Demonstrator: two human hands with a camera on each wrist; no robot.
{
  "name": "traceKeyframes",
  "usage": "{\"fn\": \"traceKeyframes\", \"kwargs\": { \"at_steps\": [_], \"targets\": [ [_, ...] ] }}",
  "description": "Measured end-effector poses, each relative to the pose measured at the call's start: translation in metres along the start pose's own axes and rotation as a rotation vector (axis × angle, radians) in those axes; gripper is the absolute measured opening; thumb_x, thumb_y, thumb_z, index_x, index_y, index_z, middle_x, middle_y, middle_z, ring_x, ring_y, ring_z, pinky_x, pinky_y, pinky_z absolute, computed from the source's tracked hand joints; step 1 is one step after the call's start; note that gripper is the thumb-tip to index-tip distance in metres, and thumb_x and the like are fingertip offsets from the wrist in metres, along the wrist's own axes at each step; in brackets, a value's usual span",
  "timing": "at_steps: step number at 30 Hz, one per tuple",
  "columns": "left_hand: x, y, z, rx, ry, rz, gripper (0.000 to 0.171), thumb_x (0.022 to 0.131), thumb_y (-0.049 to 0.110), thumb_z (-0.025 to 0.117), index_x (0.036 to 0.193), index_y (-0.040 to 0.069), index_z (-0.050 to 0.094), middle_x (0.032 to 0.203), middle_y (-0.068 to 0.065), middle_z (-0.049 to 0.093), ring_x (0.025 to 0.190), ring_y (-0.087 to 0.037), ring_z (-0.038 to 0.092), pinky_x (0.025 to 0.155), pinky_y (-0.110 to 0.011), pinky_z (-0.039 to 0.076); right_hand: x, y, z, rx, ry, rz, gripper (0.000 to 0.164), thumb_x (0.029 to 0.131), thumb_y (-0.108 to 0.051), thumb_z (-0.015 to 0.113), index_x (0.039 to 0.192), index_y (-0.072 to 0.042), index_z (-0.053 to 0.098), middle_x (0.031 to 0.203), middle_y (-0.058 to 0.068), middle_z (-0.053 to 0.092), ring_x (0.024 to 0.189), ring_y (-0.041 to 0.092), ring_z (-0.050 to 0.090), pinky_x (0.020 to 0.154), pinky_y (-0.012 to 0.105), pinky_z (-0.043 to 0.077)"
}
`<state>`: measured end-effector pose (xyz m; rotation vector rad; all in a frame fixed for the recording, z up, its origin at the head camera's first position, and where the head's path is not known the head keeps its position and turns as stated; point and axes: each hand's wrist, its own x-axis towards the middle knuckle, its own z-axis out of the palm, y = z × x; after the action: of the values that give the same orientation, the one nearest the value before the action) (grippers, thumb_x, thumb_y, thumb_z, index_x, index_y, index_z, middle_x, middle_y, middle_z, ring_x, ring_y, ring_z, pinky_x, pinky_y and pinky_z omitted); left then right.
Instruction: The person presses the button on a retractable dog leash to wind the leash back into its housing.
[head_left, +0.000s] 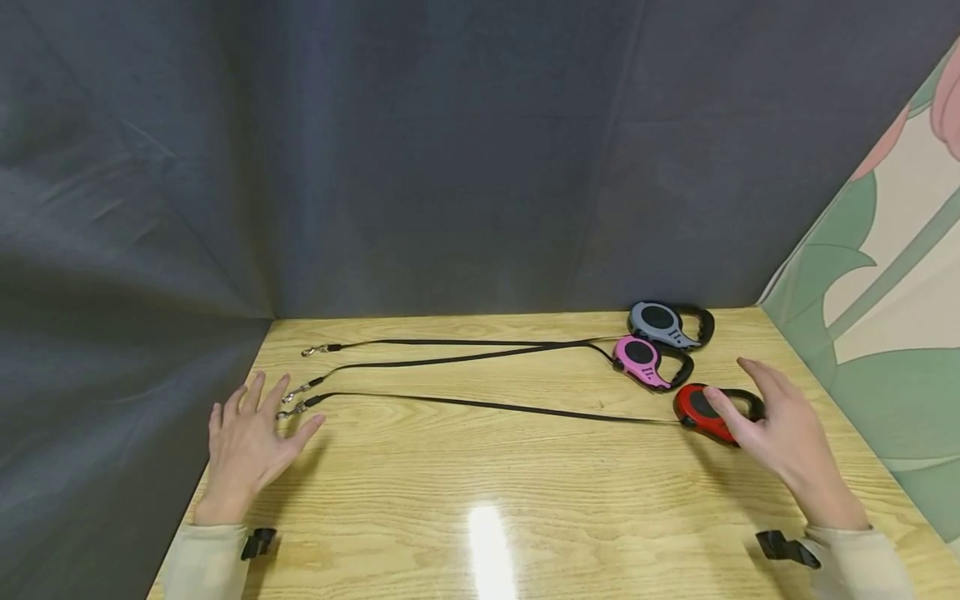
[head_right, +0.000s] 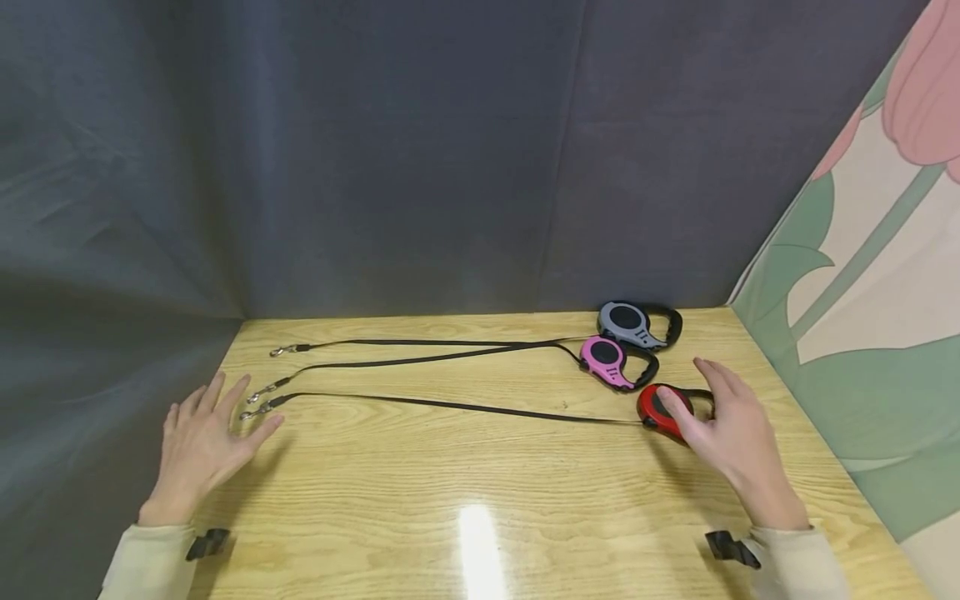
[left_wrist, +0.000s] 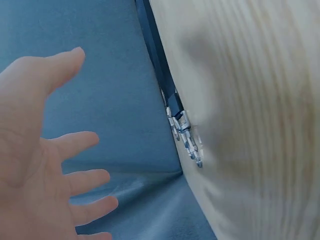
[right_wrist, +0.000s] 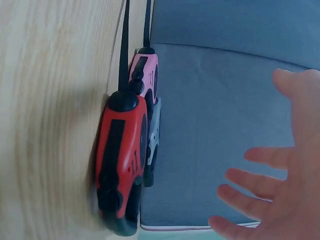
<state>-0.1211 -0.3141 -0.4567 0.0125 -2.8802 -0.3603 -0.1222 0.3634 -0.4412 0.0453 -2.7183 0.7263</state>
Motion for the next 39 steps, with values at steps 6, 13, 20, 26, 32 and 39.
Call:
{"fn": "traceKeyframes", "kwargs": {
  "at_steps": [6, 13, 20, 26, 32, 39],
  "targets": [
    [-0.001, 0.001, 0.005, -0.037, 0.042, -0.001, 0.084, 0.096, 0.063, 0.067, 0.159, 0.01, 0.049, 0.161, -0.034, 0.042, 0.141, -0.063, 0.038, 0.111, -0.083, 0.025, -0.002, 0.008, -0.002, 0.036, -0.03, 0.038, 0.077, 0.102, -0.042, 0.069, 0.16, 0.001, 0.042, 0.158, 0.038, 0.044, 0.143, 0.063, 0.039, 0.109, 0.08, 0.03],
    [-0.003, 0.001, 0.013, -0.068, 0.078, -0.027, 0.077, 0.098, 0.055, 0.07, 0.156, 0.007, 0.052, 0.157, -0.035, 0.047, 0.134, -0.066, 0.044, 0.1, -0.081, 0.036, -0.007, 0.017, 0.0, 0.046, -0.048, 0.071, 0.076, 0.103, -0.042, 0.068, 0.16, 0.002, 0.043, 0.152, 0.04, 0.049, 0.138, 0.064, 0.043, 0.104, 0.079, 0.033],
    [-0.004, -0.001, 0.017, -0.111, 0.085, -0.056, 0.071, 0.101, 0.052, 0.068, 0.154, 0.005, 0.054, 0.154, -0.034, 0.051, 0.133, -0.064, 0.045, 0.098, -0.081, 0.038, -0.01, 0.027, 0.005, 0.054, -0.067, 0.095, 0.075, 0.103, -0.043, 0.067, 0.159, 0.003, 0.044, 0.152, 0.041, 0.049, 0.138, 0.066, 0.043, 0.104, 0.078, 0.034],
    [-0.002, -0.004, 0.019, -0.127, 0.073, -0.054, 0.07, 0.103, 0.05, 0.065, 0.152, 0.001, 0.054, 0.152, -0.036, 0.052, 0.134, -0.064, 0.046, 0.109, -0.076, 0.035, -0.011, 0.032, 0.009, 0.061, -0.078, 0.112, 0.073, 0.103, -0.044, 0.067, 0.156, 0.003, 0.049, 0.15, 0.039, 0.052, 0.136, 0.065, 0.045, 0.104, 0.077, 0.035],
    [0.0, -0.006, 0.019, -0.143, 0.034, -0.07, 0.069, 0.103, 0.049, 0.065, 0.149, -0.002, 0.056, 0.15, -0.036, 0.053, 0.132, -0.062, 0.049, 0.106, -0.075, 0.04, -0.014, 0.034, 0.01, 0.042, -0.112, 0.142, 0.072, 0.102, -0.049, 0.068, 0.15, 0.003, 0.055, 0.143, 0.036, 0.06, 0.132, 0.061, 0.051, 0.099, 0.073, 0.04],
    [0.003, -0.011, 0.022, -0.218, -0.137, -0.115, 0.077, 0.106, 0.054, 0.059, 0.156, -0.004, 0.048, 0.155, -0.037, 0.047, 0.136, -0.063, 0.046, 0.104, -0.077, 0.041, -0.016, 0.038, 0.012, 0.024, -0.148, 0.161, 0.072, 0.102, -0.051, 0.068, 0.147, 0.004, 0.057, 0.137, 0.034, 0.064, 0.125, 0.058, 0.057, 0.09, 0.069, 0.044]
  ]
}}
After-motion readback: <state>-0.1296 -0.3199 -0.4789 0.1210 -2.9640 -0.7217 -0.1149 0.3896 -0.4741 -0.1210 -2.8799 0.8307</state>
